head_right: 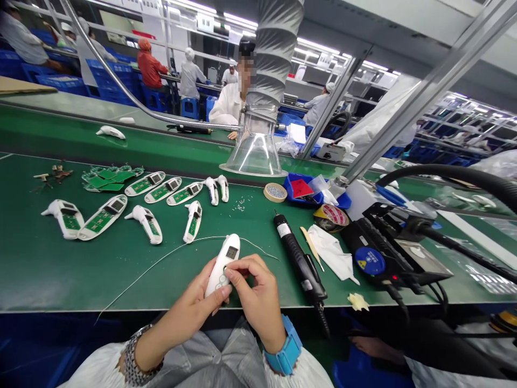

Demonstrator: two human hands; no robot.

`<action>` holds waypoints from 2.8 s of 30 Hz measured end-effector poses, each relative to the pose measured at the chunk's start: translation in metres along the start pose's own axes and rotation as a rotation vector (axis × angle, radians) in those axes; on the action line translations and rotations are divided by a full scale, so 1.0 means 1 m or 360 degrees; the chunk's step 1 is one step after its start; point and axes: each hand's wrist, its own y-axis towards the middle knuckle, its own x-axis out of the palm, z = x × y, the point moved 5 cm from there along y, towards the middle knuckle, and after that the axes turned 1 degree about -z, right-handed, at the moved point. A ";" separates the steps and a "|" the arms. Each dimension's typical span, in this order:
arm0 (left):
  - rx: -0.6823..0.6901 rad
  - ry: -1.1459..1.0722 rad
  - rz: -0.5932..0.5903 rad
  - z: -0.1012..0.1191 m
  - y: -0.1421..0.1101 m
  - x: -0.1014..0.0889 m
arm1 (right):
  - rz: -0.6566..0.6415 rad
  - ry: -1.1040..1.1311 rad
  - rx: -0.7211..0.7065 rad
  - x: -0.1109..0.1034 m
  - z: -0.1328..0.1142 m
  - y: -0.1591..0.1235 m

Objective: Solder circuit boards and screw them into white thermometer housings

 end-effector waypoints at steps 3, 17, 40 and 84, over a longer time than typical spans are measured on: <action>0.0018 -0.0016 -0.0001 0.001 0.000 0.000 | 0.0047 -0.0001 0.0003 0.001 0.001 0.000; 0.0032 -0.0159 0.0094 0.002 -0.001 -0.002 | 0.0218 -0.0113 -0.0134 0.002 -0.003 -0.008; -0.0047 -0.0556 -0.0024 0.019 -0.008 -0.006 | 0.0265 0.0311 0.0339 0.000 0.027 -0.026; 0.0123 -0.0755 0.0322 0.020 -0.010 -0.021 | 0.0159 0.0120 0.0240 -0.001 0.027 -0.024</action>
